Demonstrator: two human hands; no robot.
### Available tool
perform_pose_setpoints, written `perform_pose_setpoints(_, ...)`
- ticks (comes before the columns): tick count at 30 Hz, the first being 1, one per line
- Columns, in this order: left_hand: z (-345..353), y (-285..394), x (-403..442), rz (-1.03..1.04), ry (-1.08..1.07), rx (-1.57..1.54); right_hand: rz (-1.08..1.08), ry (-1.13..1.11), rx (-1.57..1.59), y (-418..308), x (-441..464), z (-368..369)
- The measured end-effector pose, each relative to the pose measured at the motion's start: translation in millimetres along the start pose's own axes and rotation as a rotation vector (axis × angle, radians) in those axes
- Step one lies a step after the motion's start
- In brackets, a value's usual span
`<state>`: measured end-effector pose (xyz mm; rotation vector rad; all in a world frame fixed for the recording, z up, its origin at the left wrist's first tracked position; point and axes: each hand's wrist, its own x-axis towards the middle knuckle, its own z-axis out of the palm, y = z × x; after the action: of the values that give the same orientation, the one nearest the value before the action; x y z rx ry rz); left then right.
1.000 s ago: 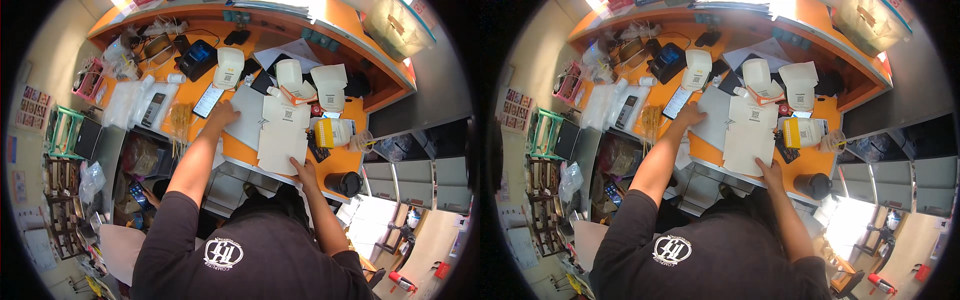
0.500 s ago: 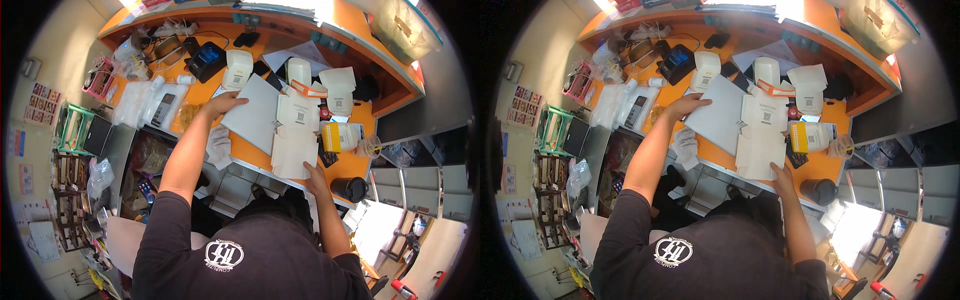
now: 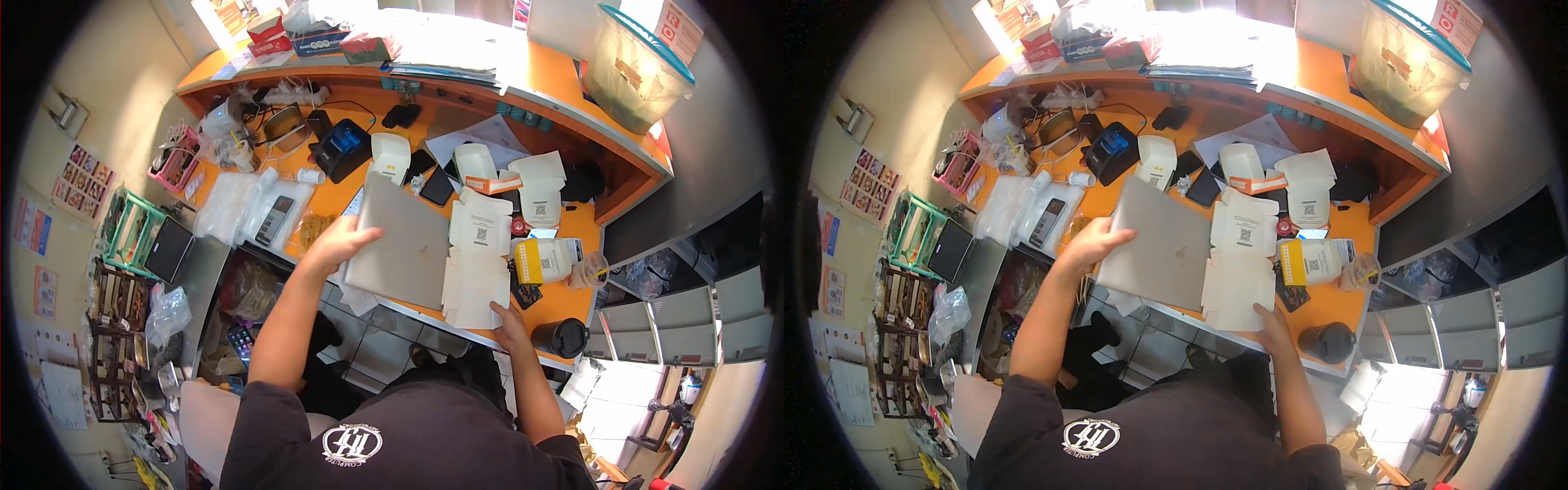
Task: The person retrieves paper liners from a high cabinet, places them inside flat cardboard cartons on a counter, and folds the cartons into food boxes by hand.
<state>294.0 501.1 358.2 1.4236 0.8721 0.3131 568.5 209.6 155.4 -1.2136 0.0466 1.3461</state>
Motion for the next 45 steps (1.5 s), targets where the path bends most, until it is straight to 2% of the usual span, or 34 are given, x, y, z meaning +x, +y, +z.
perform_pose_setpoints(3,-14.0,10.8,-56.6,0.04,0.22,0.051,-0.093,-0.065,0.017,6.7,3.2,-7.1)
perform_pose_setpoints(6,-39.3,14.4,-117.6,0.1,0.422,0.0,-0.152,0.059,-0.258,2.1,-8.9,-4.3)
perform_pose_setpoints(8,-40.0,28.4,-147.6,0.13,0.545,-0.169,-0.208,0.076,-0.623,7.4,-4.6,-11.1)
perform_pose_setpoints(9,-40.9,28.7,-150.8,0.171,0.569,-0.243,-0.237,0.08,-0.807,8.3,-1.8,-11.9)
perform_pose_setpoints(12,-39.3,28.8,-151.5,0.253,0.611,-0.438,-0.284,0.194,-1.006,7.4,-20.8,17.2)
perform_pose_setpoints(13,-37.4,26.3,-142.0,0.254,0.601,-0.482,-0.359,0.155,-0.943,5.3,-26.4,27.4)
perform_pose_setpoints(16,-39.1,3.5,-95.7,0.251,0.543,-0.591,-0.651,0.16,-1.152,-2.2,-35.5,44.7)
perform_pose_setpoints(19,-20.9,0.3,-34.4,0.189,0.395,-0.7,-0.637,0.178,-1.523,-38.3,-90.3,72.0)
perform_pose_setpoints(22,-7.9,-10.7,40.0,0.11,0.16,-0.887,-0.551,-0.277,-1.281,-91.3,-122.5,78.9)
perform_pose_setpoints(23,-1.5,-8.1,64.1,0.075,0.051,-0.927,-0.451,-0.353,-1.185,-111.0,-140.7,87.4)
perform_pose_setpoints(26,29.2,18.2,128.1,0.03,0.303,-0.736,-0.396,-0.487,-1.178,-140.0,-161.3,84.7)
perform_pose_setpoints(29,34.8,42.2,183.1,0.015,0.312,-0.631,-0.441,-0.672,-1.047,-180.6,-170.0,74.8)
perform_pose_setpoints(30,30.3,43.1,204.5,0.019,0.296,-0.649,-0.459,-0.636,-1.094,-198.4,-169.0,72.4)
perform_pose_setpoints(32,16.5,33.1,239.6,0.025,0.289,-0.697,-0.483,-0.586,-1.196,-241.2,-149.8,73.8)
perform_pose_setpoints(34,20.7,38.1,242.7,-0.015,0.351,-0.755,-0.809,-0.409,-1.35,-268.3,-104.3,79.1)
perform_pose_setpoints(36,19.9,51.8,240.4,-0.02,0.399,-0.782,-1.035,-0.286,-1.504,-293.4,-39.0,92.0)
perform_pose_setpoints(38,17.3,56.2,228.9,-0.019,0.448,-0.786,-1.172,-0.291,-1.917,-317.3,28.6,116.7)
perform_pose_setpoints(40,16.0,65.7,213.5,-0.032,0.497,-0.779,-1.203,-0.23,-2.173,-321.9,132.0,122.3)
perform_pose_setpoints(42,9.5,67.8,201.7,-0.007,0.525,-0.754,-1.067,-0.162,-2.246,-324.5,223.7,130.7)
perform_pose_setpoints(45,-4.9,64.8,190.0,0.044,0.51,-0.715,-1.092,-0.339,-2.3,-328.1,281.9,161.1)
